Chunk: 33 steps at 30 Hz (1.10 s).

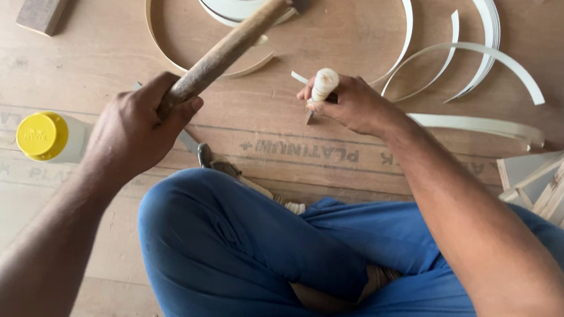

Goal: The person sits on the floor and uses a hammer and chisel to cut long white plastic strips into smaller curved pieces. After cutting, the person opens a white container with a yellow lid, scrapes out a white substance with the chisel, and rubs the substance between their hands.

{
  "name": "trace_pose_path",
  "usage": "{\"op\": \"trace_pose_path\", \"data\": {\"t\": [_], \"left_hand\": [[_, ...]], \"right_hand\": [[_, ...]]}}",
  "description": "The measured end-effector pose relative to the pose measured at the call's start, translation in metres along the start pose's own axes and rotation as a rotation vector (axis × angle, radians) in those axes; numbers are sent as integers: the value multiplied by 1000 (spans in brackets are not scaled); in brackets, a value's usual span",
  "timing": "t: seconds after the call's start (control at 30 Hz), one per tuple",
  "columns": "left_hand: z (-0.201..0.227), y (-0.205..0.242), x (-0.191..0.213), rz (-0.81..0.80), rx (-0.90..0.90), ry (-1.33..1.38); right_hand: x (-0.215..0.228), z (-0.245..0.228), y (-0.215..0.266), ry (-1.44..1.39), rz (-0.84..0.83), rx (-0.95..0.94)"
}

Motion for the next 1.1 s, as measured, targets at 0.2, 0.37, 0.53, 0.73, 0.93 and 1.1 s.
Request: {"op": "trace_pose_path", "data": {"t": [0.2,0.37,0.53,0.73,0.93,1.1], "left_hand": [[-103,7,-57,98,168,-49],[-171,44,-118,92,284,-178],[-207,60,-140,80,333,-259],[-143,22,-117,-21,212,44],[-104,-3,-157,-368,390,358],[-178,-28,-156,178,389,150]], "right_hand": [[11,-4,3,-496,201,142],[-27,63,-15,-808,439,-340],[-81,120,-26,-1007,495,-685],[-131,103,-51,-1048,378,-663],[-140,53,-92,-1093,266,-476],[-113,61,-112,-71,312,-156]]}}
Point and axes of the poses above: each hand's wrist, its own y-axis away from the middle knuckle, its own x-axis out of the back of the hand, z = x × y, the point moved 7 cm from there along -y, towards the middle knuckle, and after that the axes turned 6 degrees about z, right-handed, at the moved point
